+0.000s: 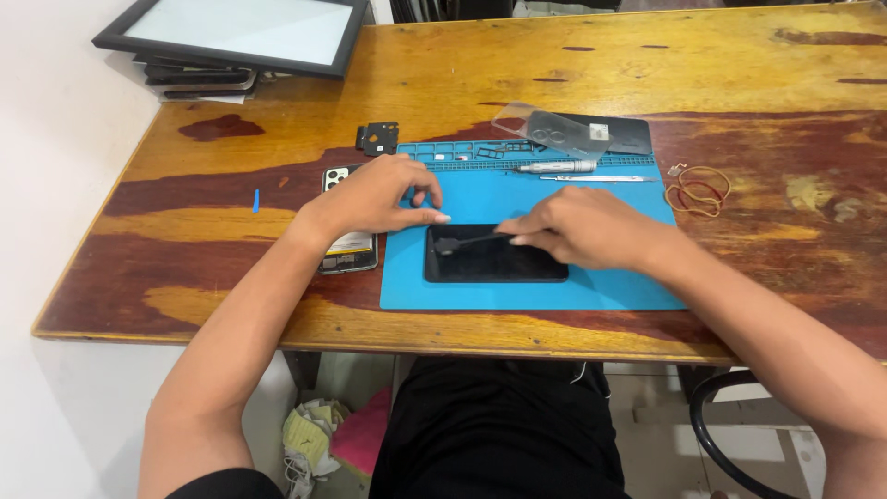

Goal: The person uses a spoon to scrape residue from a camera module, then places the module aside. They install a battery into the phone chassis, connect the ribbon cable, and close the device. Finally, they wipe the screen with the spoon.

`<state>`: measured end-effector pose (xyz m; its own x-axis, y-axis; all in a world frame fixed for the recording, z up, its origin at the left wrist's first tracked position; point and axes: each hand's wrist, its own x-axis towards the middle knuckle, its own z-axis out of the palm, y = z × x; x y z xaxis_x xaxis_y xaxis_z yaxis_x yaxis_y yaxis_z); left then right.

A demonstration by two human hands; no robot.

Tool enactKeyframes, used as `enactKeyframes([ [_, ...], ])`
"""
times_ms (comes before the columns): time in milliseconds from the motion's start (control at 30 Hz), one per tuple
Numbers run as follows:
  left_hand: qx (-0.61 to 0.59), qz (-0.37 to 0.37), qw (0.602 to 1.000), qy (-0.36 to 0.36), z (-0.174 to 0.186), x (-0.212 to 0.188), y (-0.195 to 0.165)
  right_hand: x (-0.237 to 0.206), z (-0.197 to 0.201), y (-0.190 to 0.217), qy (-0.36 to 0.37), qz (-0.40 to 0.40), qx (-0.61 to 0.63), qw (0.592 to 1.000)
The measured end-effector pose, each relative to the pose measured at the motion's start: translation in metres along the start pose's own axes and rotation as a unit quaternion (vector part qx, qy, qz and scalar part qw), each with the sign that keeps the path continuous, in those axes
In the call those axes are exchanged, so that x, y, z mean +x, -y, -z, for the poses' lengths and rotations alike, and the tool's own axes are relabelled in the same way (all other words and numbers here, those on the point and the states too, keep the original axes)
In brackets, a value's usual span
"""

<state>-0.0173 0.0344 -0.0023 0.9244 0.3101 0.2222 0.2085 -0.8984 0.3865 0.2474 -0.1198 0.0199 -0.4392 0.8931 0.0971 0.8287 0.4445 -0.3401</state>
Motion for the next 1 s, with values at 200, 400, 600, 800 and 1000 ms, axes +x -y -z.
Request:
enactKeyframes([
  [200, -0.011, -0.008, 1.000, -0.006, -0.003, -0.001, -0.001, -0.003, 0.005, -0.005, 0.009, -0.068, -0.071, 0.995],
  [400, -0.026, 0.004, 1.000, -0.008, -0.003, -0.001, -0.002, -0.002, 0.003, -0.003, 0.027, -0.078, -0.043, 0.996],
  [600, -0.015, 0.001, 1.000, -0.006, -0.003, -0.001, 0.000, 0.003, -0.014, 0.004, -0.020, -0.027, -0.026, 0.999],
  [800, -0.008, -0.027, 0.999, -0.019, -0.001, -0.001, -0.002, 0.002, -0.016, 0.006, -0.003, -0.054, -0.066, 0.996],
  [1000, -0.027, 0.032, 0.999, 0.013, -0.001, 0.001, -0.004, -0.003, -0.005, 0.012, 0.026, 0.033, 0.008, 0.999],
])
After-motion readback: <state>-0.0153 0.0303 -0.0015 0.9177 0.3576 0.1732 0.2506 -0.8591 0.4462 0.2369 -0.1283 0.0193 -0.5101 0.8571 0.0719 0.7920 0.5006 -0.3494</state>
